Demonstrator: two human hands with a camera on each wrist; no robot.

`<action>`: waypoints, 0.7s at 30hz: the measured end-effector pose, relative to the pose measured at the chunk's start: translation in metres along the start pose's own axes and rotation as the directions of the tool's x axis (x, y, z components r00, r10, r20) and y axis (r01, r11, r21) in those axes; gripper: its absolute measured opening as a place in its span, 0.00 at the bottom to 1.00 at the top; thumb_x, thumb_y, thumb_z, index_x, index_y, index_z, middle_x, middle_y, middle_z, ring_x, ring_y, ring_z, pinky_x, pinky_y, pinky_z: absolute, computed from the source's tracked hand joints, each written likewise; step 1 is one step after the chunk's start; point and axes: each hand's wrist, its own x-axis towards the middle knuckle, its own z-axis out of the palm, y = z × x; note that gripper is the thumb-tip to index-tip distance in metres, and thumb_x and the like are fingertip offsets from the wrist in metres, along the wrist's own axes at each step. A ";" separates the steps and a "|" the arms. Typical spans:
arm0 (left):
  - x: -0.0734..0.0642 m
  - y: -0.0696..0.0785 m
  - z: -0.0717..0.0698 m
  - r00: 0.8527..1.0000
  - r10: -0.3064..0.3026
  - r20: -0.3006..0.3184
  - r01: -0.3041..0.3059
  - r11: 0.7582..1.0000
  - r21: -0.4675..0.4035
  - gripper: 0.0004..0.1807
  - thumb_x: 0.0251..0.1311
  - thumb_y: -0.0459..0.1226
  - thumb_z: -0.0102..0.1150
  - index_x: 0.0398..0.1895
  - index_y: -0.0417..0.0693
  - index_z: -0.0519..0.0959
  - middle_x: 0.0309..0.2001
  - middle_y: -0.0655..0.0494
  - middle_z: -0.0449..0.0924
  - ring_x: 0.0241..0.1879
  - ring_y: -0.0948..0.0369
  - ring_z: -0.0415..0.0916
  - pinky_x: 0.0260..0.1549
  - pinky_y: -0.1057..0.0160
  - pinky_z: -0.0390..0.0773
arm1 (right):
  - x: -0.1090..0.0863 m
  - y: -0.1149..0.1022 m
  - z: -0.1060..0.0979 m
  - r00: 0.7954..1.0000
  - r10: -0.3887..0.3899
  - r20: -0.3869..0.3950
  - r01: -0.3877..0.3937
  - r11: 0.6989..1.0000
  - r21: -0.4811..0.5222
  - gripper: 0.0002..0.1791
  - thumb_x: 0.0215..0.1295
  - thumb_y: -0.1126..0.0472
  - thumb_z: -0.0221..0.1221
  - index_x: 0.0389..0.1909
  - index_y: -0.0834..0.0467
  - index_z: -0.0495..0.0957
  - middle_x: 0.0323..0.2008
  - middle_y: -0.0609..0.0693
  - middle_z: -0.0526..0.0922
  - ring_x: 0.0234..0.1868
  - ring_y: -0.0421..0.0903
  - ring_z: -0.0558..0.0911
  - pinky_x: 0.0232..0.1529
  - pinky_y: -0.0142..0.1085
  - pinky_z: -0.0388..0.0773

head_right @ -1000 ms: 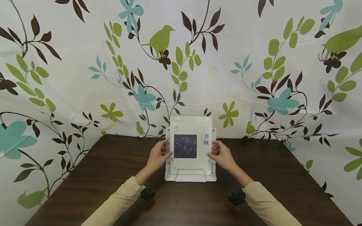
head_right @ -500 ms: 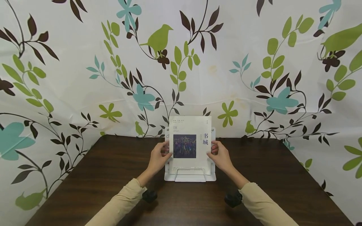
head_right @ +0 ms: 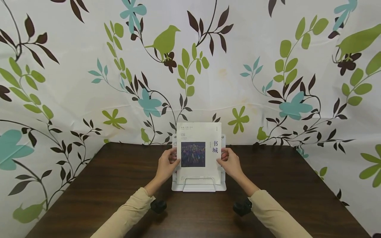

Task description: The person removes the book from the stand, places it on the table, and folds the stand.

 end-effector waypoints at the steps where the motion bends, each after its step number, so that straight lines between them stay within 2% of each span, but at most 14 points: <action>1: 0.000 -0.001 0.000 1.000 0.005 0.003 -0.005 1.000 -0.002 0.23 0.42 0.20 0.61 0.46 0.33 0.74 0.36 0.44 0.73 0.31 0.55 0.76 0.27 0.66 0.78 | 0.001 0.000 0.000 1.000 -0.003 0.001 0.003 1.000 -0.004 0.21 0.49 0.72 0.63 0.45 0.72 0.69 0.31 0.59 0.74 0.30 0.47 0.73 0.26 0.25 0.71; 8: 0.000 -0.002 -0.003 0.998 0.053 0.029 -0.053 0.999 -0.013 0.23 0.41 0.17 0.60 0.46 0.33 0.73 0.37 0.44 0.72 0.31 0.54 0.75 0.27 0.65 0.78 | -0.001 0.002 0.005 0.995 -0.095 -0.006 0.095 0.994 -0.046 0.21 0.46 0.76 0.61 0.42 0.71 0.65 0.30 0.58 0.71 0.30 0.47 0.71 0.28 0.27 0.70; 15: -0.001 -0.003 -0.005 0.995 0.088 0.037 -0.087 0.996 -0.019 0.25 0.40 0.17 0.61 0.46 0.32 0.72 0.38 0.44 0.73 0.32 0.53 0.74 0.27 0.64 0.78 | -0.005 0.005 0.009 0.986 -0.164 -0.031 0.162 0.985 -0.067 0.23 0.46 0.76 0.62 0.43 0.70 0.65 0.31 0.59 0.73 0.31 0.50 0.73 0.27 0.29 0.71; 21: -0.001 -0.006 -0.004 0.994 0.107 0.037 -0.107 0.994 -0.011 0.25 0.39 0.17 0.61 0.46 0.33 0.72 0.38 0.45 0.73 0.33 0.55 0.74 0.28 0.66 0.79 | -0.007 0.008 0.010 0.981 -0.189 -0.031 0.189 0.982 -0.007 0.24 0.47 0.77 0.60 0.45 0.69 0.63 0.32 0.59 0.73 0.32 0.50 0.73 0.26 0.28 0.72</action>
